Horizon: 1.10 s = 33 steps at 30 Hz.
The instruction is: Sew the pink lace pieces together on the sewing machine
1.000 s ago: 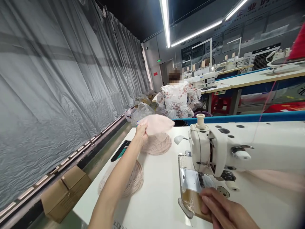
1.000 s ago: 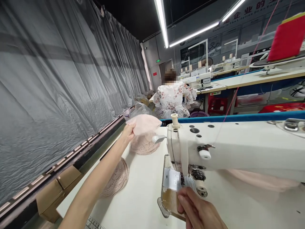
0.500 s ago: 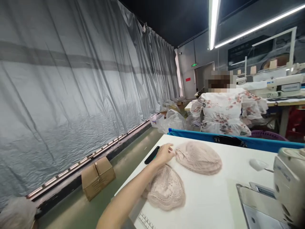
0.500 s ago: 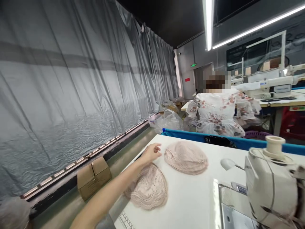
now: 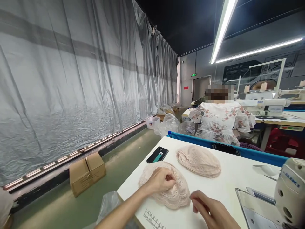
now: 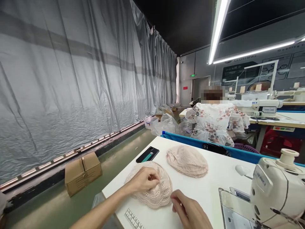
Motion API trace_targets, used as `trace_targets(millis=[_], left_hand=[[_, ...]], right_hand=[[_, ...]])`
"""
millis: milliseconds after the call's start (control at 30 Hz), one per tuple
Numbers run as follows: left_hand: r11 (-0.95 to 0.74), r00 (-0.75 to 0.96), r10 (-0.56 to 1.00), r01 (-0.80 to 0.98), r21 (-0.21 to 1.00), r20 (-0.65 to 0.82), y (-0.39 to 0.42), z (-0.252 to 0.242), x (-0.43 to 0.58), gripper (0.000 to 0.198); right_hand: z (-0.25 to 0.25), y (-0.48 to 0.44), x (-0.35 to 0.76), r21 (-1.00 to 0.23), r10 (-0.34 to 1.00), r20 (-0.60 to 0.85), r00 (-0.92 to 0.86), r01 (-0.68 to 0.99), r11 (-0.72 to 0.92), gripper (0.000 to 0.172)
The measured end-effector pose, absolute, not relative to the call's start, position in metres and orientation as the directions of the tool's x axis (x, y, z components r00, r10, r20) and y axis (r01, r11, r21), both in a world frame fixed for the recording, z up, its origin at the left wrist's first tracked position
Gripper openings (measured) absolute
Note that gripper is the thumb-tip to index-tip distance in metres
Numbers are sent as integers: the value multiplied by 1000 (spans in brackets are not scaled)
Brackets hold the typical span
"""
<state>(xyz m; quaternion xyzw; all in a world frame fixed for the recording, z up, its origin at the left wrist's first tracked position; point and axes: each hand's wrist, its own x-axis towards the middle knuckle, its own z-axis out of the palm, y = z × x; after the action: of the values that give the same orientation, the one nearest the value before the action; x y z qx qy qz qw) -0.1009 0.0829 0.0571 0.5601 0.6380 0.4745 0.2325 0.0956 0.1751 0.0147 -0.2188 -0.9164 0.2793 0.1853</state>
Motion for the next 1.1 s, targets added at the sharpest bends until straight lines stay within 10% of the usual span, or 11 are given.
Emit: trace_targets(millis=[567, 800, 1100], left_hand=[[-278, -489, 869, -357, 892, 75, 81, 44, -124, 51], [-337, -558, 830, -469, 816, 22, 78, 43, -130, 13], [-433, -634, 773, -487, 759, 34, 65, 73, -125, 12]], right_hand=[[31, 169, 46, -441, 682, 205, -702, 556, 705, 15], [34, 165, 42, -381, 581, 272, -767, 469, 797, 18], [55, 173, 37, -571, 601, 441, -667, 308, 761, 24]])
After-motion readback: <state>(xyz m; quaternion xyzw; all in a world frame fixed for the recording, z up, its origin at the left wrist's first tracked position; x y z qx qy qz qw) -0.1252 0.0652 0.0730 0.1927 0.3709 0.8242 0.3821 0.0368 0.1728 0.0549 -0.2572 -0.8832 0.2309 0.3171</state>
